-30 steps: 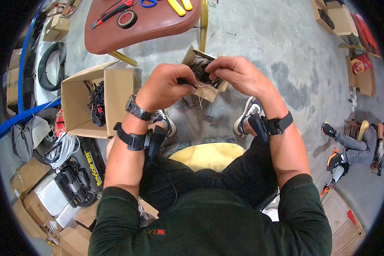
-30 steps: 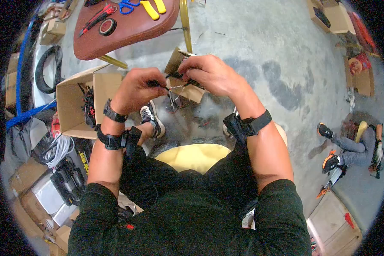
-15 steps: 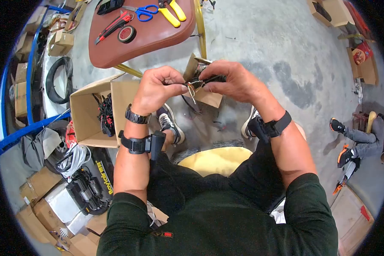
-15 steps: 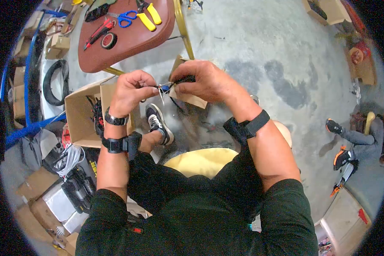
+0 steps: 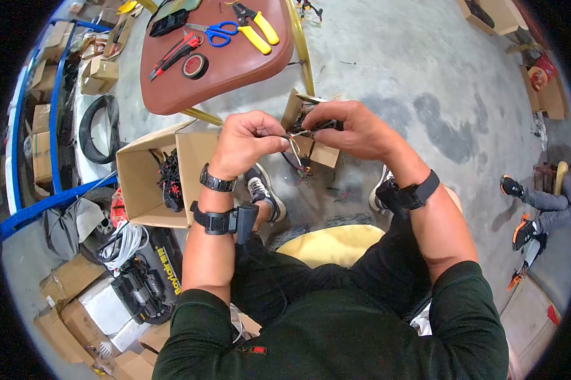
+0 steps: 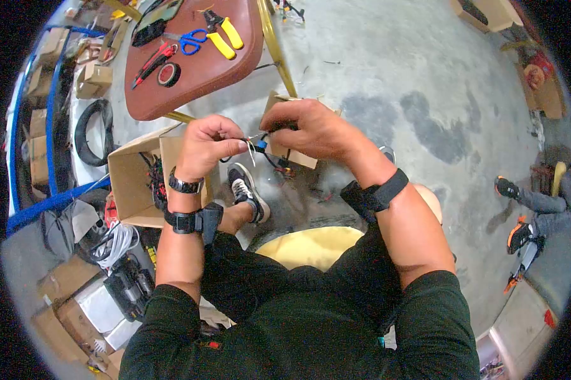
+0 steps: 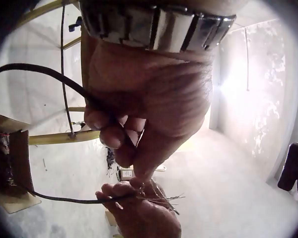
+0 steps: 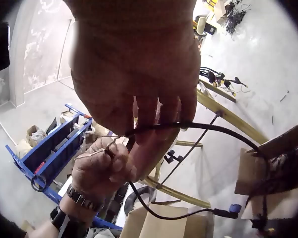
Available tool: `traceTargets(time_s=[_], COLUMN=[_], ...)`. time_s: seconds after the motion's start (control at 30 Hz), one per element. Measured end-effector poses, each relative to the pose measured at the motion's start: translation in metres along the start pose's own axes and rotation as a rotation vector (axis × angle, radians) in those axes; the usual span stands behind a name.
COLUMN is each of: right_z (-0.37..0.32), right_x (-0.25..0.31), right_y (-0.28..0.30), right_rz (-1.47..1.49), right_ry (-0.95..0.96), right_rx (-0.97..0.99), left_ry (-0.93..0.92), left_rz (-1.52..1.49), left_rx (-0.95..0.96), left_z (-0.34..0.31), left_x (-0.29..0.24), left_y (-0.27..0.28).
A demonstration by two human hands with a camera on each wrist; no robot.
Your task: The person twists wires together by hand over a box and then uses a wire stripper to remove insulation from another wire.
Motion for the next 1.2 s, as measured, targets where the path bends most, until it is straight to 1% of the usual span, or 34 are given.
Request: traceTargets(time_s=[0.03, 0.13, 0.2, 0.3, 0.43, 0.5, 0.6, 0.83, 0.93, 1.03, 1.13, 1.2], right_z=[-0.001, -0.001, 0.000, -0.001, -0.001, -0.002, -0.002, -0.001, -0.001, 0.001, 0.002, 0.002], right_x=[-0.003, -0.008, -0.004, -0.005, -0.003, -0.004, -0.003, -0.005, 0.002, 0.000, 0.013, 0.019], right_y=[-0.001, -0.002, -0.005, -0.014, -0.017, -0.018, -0.019, -0.019, -0.017, -0.017, -0.015, -0.012], right_rz=[0.078, 0.163, 0.093, 0.043, -0.053, -0.056, -0.046, 0.022, -0.041, -0.057, -0.163, -0.162], right_ry=[-0.064, -0.240, -0.249, -0.238, -0.191, -0.204, -0.235, -0.264, -0.220, -0.041, 0.171, 0.208], right_rx=[0.017, 0.084, 0.113, 0.152, 0.190, 0.182, 0.180, 0.162, 0.136, 0.065, 0.003, -0.054], left_ry=[-0.001, -0.014, -0.041, 0.043, -0.023, -0.045, -0.142, -0.128, -0.105, -0.096, -0.082, -0.092], left_rz=[0.022, 0.095, 0.155, 0.121, 0.221, 0.263, 0.296, 0.287, 0.268, 0.274, 0.234, 0.211], left_rx=[0.003, 0.013, 0.023, 0.055, 0.062, 0.060, 0.059, 0.072, 0.058, 0.043, 0.034, 0.029], left_z=[0.000, -0.001, -0.002, -0.005, -0.005, -0.004, -0.004, -0.002, -0.002, -0.003, -0.002, -0.002], left_x=[0.000, 0.000, -0.002, -0.002, -0.003, -0.005, -0.006, -0.005, -0.001, -0.003, -0.004, -0.006], left_y=[-0.001, -0.008, -0.012, -0.019, -0.020, -0.020, -0.019, -0.020, -0.020, -0.020, -0.019, -0.018])
Point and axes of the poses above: each hand's wrist, its own z-axis towards the middle knuckle, its own y-axis out of the back of the hand, x = y × z, the point moved 5 cm from there along z, towards the middle knuckle, and after that the axes turned 13 degrees about -x, right-handed, at the moved point
